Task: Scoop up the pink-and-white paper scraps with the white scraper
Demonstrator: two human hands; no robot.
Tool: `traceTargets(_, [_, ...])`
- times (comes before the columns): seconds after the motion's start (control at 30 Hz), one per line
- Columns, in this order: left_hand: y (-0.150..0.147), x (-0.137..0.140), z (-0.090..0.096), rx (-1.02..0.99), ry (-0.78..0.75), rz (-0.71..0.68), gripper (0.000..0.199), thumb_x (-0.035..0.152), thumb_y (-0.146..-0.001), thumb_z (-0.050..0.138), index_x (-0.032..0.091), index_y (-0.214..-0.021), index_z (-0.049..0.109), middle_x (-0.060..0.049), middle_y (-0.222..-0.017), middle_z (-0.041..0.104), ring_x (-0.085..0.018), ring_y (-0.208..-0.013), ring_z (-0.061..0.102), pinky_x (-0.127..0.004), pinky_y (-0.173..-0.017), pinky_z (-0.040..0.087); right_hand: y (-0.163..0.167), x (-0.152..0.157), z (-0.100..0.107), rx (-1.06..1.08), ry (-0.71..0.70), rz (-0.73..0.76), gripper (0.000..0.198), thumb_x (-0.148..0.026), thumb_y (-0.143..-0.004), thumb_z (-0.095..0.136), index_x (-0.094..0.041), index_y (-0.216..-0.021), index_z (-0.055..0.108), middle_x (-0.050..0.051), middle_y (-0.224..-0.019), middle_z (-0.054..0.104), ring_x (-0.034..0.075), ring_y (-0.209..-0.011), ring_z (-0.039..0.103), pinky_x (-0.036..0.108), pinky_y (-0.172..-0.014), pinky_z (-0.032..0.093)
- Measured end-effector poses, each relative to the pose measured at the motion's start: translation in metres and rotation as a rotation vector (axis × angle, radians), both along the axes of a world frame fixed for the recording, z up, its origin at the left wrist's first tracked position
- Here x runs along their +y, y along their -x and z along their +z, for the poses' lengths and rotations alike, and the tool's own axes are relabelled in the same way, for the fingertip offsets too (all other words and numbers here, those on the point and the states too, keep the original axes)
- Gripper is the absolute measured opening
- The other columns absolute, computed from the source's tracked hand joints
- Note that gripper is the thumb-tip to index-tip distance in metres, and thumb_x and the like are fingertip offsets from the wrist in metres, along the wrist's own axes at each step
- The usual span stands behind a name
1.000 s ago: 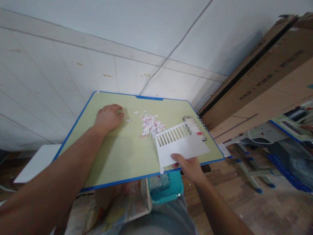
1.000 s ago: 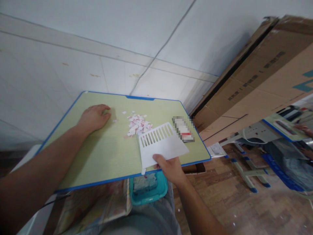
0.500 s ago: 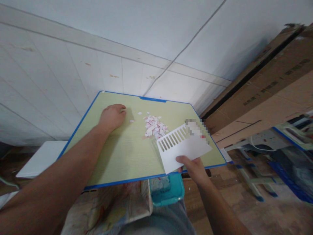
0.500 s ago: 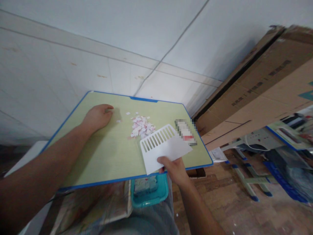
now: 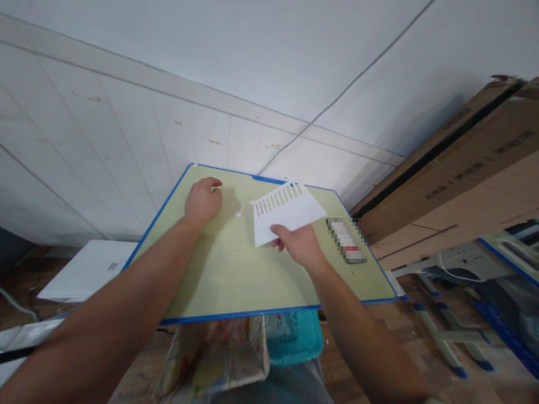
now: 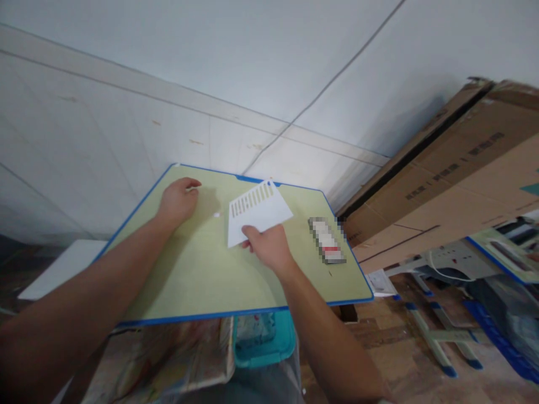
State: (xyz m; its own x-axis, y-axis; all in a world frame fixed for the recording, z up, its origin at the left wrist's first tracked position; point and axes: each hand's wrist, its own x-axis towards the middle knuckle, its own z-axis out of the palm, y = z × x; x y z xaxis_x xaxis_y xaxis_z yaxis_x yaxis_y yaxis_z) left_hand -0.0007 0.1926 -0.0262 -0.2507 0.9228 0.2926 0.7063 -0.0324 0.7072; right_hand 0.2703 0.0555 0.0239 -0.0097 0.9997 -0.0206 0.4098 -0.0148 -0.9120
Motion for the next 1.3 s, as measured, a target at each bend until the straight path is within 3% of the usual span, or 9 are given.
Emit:
traceTargets(0.2, [0.003, 0.001, 0.001, -0.076, -0.056, 0.035, 0.037, 0.019, -0.100, 0.056, 0.025, -0.123, 0.085, -0.015, -0.143, 0.090, -0.037, -0.143, 0.080, -0.054, -0.136, 0.060, 0.061, 0.070, 0.006, -0.124, 0.047, 0.067, 0.022, -0.012, -0.095, 0.082, -0.024, -0.077, 0.078, 0.004, -0.069, 0.084, 0.023, -0.059, 0.076, 0.030, -0.060, 0.059])
traceTargets(0.33, [0.003, 0.003, -0.004, -0.058, -0.059, 0.028, 0.036, 0.020, -0.100, 0.057, 0.026, -0.122, 0.085, -0.015, -0.142, 0.089, -0.037, -0.143, 0.079, -0.056, -0.137, 0.059, 0.052, 0.083, -0.002, -0.157, 0.047, 0.041, 0.017, -0.010, -0.091, 0.082, -0.024, -0.080, 0.082, 0.006, -0.073, 0.087, 0.029, -0.078, 0.088, 0.032, -0.075, 0.068])
traceTargets(0.4, [0.003, 0.004, -0.005, -0.050, -0.056, 0.021, 0.037, 0.021, -0.101, 0.057, 0.026, -0.123, 0.086, -0.015, -0.143, 0.088, -0.037, -0.145, 0.078, -0.055, -0.138, 0.059, 0.035, 0.083, -0.004, -0.171, 0.043, 0.000, 0.016, -0.011, -0.090, 0.080, -0.024, -0.080, 0.082, 0.006, -0.070, 0.085, 0.029, -0.078, 0.088, 0.032, -0.073, 0.068])
traceTargets(0.53, [0.002, 0.004, -0.007, -0.043, -0.054, 0.015, 0.040, 0.020, -0.101, 0.057, 0.027, -0.126, 0.087, -0.015, -0.147, 0.088, -0.037, -0.147, 0.077, -0.055, -0.138, 0.058, 0.002, 0.077, -0.003, -0.161, 0.022, -0.056, 0.015, -0.016, -0.086, 0.081, -0.025, -0.076, 0.077, 0.004, -0.061, 0.078, 0.026, -0.065, 0.081, 0.029, -0.062, 0.062])
traceTargets(0.73, [0.000, 0.002, -0.007, -0.023, -0.054, 0.024, 0.040, 0.019, -0.101, 0.057, 0.023, -0.127, 0.087, -0.017, -0.148, 0.087, -0.038, -0.148, 0.077, -0.055, -0.138, 0.058, -0.024, 0.050, 0.007, -0.063, -0.031, -0.083, 0.018, -0.027, -0.085, 0.078, -0.025, -0.069, 0.070, 0.004, -0.056, 0.075, 0.017, -0.041, 0.059, 0.027, -0.045, 0.047])
traceTargets(0.97, [0.000, 0.004, -0.007, 0.002, -0.044, 0.025, 0.034, 0.021, -0.103, 0.058, 0.026, -0.122, 0.086, -0.017, -0.145, 0.087, -0.039, -0.146, 0.077, -0.057, -0.136, 0.059, -0.022, 0.004, -0.003, 0.060, -0.093, -0.008, 0.032, -0.053, -0.087, 0.081, -0.026, -0.072, 0.072, 0.008, -0.065, 0.081, 0.019, -0.049, 0.066, 0.029, -0.050, 0.056])
traceTargets(1.3, [0.002, 0.004, -0.007, 0.015, -0.035, 0.022, 0.034, 0.022, -0.104, 0.058, 0.027, -0.121, 0.087, -0.016, -0.144, 0.086, -0.038, -0.147, 0.076, -0.054, -0.138, 0.059, -0.015, -0.008, -0.032, 0.099, -0.136, -0.023, 0.036, -0.063, -0.092, 0.084, -0.028, -0.091, 0.077, 0.005, -0.075, 0.082, 0.023, -0.062, 0.074, 0.034, -0.060, 0.063])
